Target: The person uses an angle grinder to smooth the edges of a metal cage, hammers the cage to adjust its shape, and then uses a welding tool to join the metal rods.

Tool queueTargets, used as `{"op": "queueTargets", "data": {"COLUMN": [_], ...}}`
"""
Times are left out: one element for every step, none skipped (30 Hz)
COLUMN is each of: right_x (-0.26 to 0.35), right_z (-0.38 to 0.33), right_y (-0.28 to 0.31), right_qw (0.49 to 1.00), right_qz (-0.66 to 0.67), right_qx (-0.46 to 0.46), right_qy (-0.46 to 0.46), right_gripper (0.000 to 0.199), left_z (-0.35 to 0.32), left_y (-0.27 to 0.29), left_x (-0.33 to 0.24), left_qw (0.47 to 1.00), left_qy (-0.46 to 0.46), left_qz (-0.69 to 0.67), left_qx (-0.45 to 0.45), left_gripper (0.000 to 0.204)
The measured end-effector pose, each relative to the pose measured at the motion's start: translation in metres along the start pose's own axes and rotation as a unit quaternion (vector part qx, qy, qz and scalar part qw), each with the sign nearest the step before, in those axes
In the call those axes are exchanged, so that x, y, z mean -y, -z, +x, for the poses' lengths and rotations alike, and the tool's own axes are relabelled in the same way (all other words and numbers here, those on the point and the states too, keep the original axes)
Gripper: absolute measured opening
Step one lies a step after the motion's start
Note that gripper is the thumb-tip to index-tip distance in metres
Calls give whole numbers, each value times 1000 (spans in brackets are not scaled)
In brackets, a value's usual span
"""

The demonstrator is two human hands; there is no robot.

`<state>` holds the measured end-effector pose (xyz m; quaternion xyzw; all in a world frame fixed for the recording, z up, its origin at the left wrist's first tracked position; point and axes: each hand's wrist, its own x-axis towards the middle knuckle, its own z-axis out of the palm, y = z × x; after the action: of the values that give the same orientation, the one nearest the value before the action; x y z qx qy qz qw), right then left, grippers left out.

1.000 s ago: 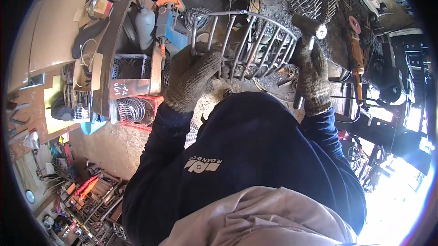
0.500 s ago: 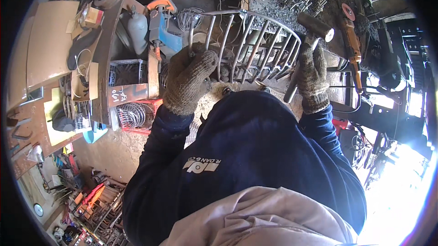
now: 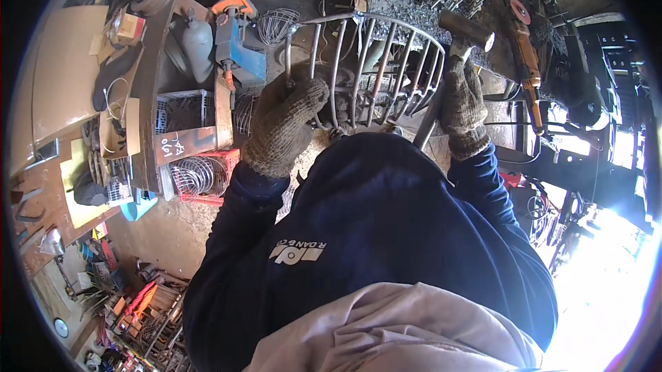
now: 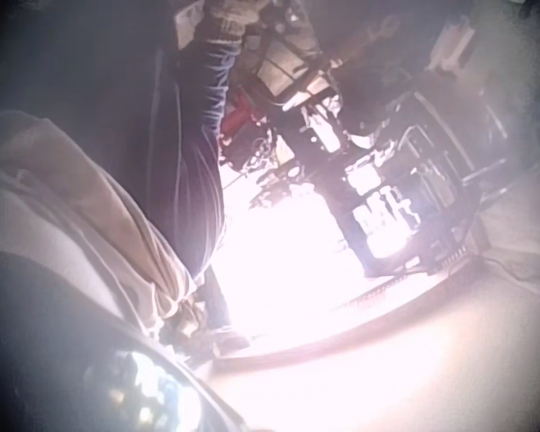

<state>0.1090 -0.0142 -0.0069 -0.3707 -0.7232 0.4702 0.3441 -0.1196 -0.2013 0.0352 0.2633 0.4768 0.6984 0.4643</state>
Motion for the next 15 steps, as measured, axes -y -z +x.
{"op": "queueTargets", "data": {"right_x": [-11,-17,-4,-2,-1,-1,0,3,8,13,18,17,16,13,9], "right_z": [3,4,4,4,4,4,4,4,6,8,10,11,11,13,19], "right_y": [0,1,1,0,-1,-1,-2,-2,-2,-3,-3,-3,-4,-4,2], "right_qw": [1000,999,998,998,998,999,999,999,998,997,997,995,993,990,996], "right_qz": [6,12,57,56,54,53,52,53,56,67,79,99,118,138,81], "right_qx": [-5,-9,12,11,10,7,4,6,10,16,22,15,8,1,18], "right_qy": [24,49,-8,-6,-4,-4,4,12,19,18,16,17,18,19,17], "right_gripper": [52,51,50,50,50,51,52,50,49,48,47,46,46,46,47], "left_z": [1,1,1,1,2,3,4,6,6,8,9,11,12,12,12], "left_y": [3,6,9,13,15,17,18,18,18,16,16,18,24,26,28], "left_x": [6,8,11,11,9,8,4,3,3,3,4,7,13,18,23], "left_qw": [997,994,990,993,994,994,993,992,994,990,979,990,987,987,986], "left_qy": [-34,-41,-48,-29,-10,10,29,49,68,87,106,82,56,61,66], "left_qz": [71,99,128,113,103,94,90,86,10,-66,-141,-27,87,99,111], "left_qx": [3,11,18,30,43,55,68,81,87,93,98,110,120,113,105], "left_gripper": [28,28,28,27,29,31,36,41,43,44,45,47,48,48,49]}}
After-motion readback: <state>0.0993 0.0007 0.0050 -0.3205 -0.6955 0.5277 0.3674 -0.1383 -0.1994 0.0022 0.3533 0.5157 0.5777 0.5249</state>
